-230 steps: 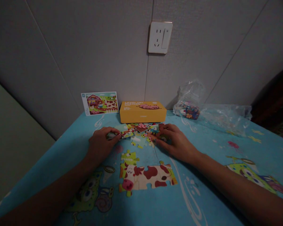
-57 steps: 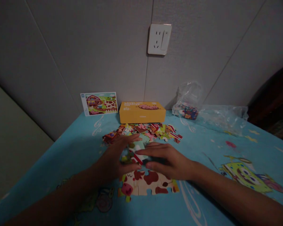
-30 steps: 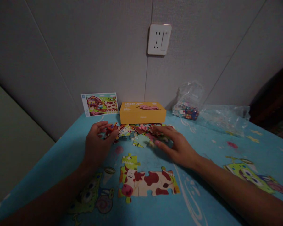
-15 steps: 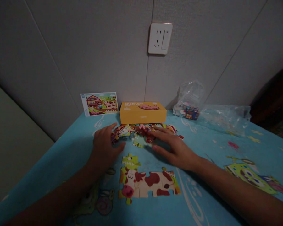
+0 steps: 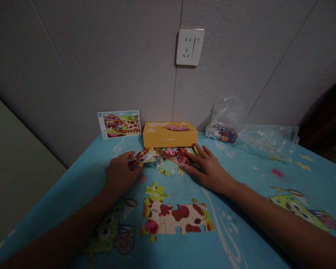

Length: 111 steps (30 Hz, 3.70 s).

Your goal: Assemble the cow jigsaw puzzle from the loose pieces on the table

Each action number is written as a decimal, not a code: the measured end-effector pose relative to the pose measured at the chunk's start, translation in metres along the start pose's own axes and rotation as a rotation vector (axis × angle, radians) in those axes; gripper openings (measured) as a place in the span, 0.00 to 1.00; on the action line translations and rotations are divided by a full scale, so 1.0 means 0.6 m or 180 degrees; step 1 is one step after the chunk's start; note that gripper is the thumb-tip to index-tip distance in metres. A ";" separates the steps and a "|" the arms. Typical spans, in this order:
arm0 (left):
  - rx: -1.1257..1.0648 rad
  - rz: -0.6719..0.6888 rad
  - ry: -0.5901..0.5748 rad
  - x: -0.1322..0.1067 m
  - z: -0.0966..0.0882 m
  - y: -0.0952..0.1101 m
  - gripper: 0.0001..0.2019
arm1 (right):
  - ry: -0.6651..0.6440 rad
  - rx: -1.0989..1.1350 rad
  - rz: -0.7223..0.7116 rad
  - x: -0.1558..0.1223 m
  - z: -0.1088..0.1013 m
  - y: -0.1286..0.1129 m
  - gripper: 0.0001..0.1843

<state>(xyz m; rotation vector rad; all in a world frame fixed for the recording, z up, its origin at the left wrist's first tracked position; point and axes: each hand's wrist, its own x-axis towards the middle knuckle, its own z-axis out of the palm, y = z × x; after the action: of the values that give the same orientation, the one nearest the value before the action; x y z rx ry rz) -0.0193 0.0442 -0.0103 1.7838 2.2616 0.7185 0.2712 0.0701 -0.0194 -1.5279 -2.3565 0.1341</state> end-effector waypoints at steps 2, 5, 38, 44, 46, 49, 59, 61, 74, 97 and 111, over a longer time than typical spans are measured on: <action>-0.0134 -0.0052 0.0031 0.000 0.001 -0.001 0.27 | 0.0080 0.0064 -0.0020 0.000 -0.001 -0.002 0.35; -0.0482 -0.0047 0.0189 0.001 0.001 -0.004 0.28 | 0.0249 0.0170 -0.0187 -0.002 -0.005 -0.006 0.33; -0.0623 0.0824 0.0111 0.035 0.020 0.000 0.16 | 0.0336 0.0274 -0.0459 -0.005 -0.006 -0.026 0.22; -0.0914 0.0926 0.0219 0.031 0.013 -0.014 0.18 | 0.0406 0.0290 -0.0518 -0.006 -0.008 -0.023 0.22; -0.1000 0.1031 0.0251 0.031 0.013 -0.014 0.17 | 0.0398 0.0267 -0.0524 -0.006 -0.009 -0.025 0.22; -0.1054 0.1210 0.0204 0.029 0.012 -0.012 0.14 | 0.0370 0.0276 -0.0529 -0.007 -0.010 -0.027 0.21; -0.0877 0.1207 0.0371 0.036 0.017 -0.035 0.20 | 0.0407 0.0285 -0.0541 -0.007 -0.007 -0.026 0.20; -0.0854 0.1094 0.0438 0.035 0.012 -0.032 0.17 | 0.0386 0.0302 -0.0510 -0.007 -0.008 -0.026 0.20; -0.0462 0.1398 -0.0032 0.028 0.018 -0.024 0.26 | 0.0311 0.0299 -0.0456 -0.008 -0.006 -0.025 0.21; -0.1340 0.1804 0.0725 0.019 0.004 -0.010 0.06 | 0.0535 0.0623 -0.0554 -0.009 -0.012 -0.034 0.17; -0.1854 0.3562 0.0249 -0.041 0.007 0.036 0.08 | -0.0720 0.3995 0.0100 -0.019 -0.009 -0.079 0.26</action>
<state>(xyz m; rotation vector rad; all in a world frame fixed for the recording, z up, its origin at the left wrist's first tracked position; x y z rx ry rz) 0.0080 0.0254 -0.0074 2.5371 0.7088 1.4016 0.2358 0.0393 -0.0049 -0.8817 -1.6671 1.4994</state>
